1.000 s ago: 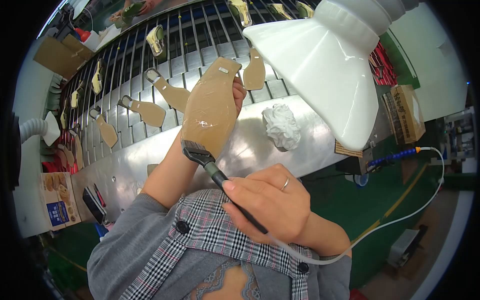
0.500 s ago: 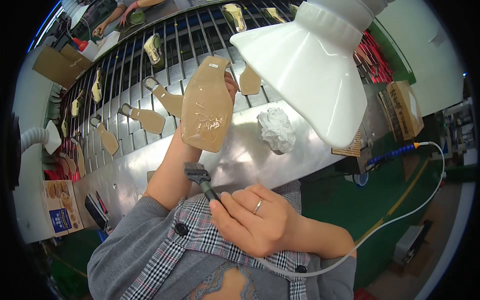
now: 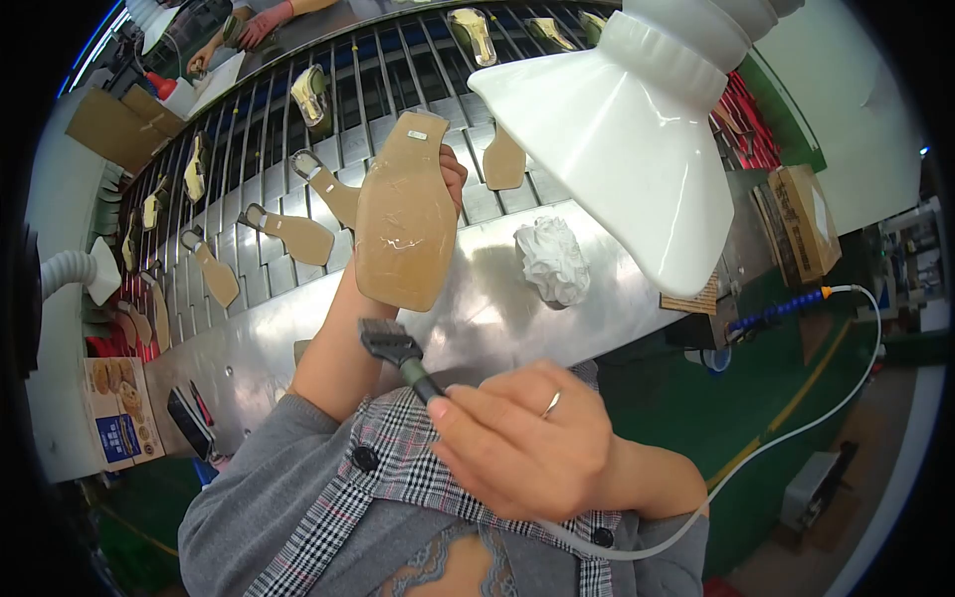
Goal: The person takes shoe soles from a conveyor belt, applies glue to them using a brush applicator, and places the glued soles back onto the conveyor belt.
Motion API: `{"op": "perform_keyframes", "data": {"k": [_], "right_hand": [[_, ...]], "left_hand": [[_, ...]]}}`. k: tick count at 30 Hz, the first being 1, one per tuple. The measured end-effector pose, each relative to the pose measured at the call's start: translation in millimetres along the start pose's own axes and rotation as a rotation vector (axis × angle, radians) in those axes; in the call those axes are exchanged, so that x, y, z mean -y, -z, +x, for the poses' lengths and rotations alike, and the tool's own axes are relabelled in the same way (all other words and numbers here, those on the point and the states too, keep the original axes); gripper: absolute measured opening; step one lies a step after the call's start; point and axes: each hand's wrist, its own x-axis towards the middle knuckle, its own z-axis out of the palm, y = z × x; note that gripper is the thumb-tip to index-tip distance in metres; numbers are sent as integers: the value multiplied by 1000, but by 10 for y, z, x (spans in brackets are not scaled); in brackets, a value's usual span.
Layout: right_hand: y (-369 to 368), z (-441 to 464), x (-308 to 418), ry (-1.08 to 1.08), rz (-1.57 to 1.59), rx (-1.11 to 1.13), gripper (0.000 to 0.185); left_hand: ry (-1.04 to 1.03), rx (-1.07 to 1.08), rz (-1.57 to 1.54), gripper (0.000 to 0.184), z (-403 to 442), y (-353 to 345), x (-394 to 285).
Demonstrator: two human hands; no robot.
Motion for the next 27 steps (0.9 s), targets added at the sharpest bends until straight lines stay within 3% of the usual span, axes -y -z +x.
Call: {"op": "perform_keyframes", "data": {"k": [3,6,7,10,14,15,19,23,27], "right_hand": [[-23,35,-122,-43,-110,-41,28],[-69,9,-59,-67,173,40,33],[-18,51,-21,-137,268,51,26],[28,78,-100,-216,86,-140,23],[-99,182,-91,-215,-91,-128,23],[-137,180,-86,-100,-139,-119,23],[-159,169,149,-46,186,1,28],[-115,197,-67,-150,-123,-169,26],[-179,175,71,-125,160,-22,28]], "left_hand": [[-17,52,129,21,34,25,-67],[-114,57,360,19,3,-13,-83],[-154,47,448,18,-23,-46,-74],[-154,89,617,22,-34,-141,-69],[-219,65,626,29,-53,-217,55],[-263,20,625,34,-38,-225,65],[-465,-238,765,38,-66,-314,151],[-537,-232,781,38,-52,-340,171],[-469,-100,738,38,-95,-266,59]]}}
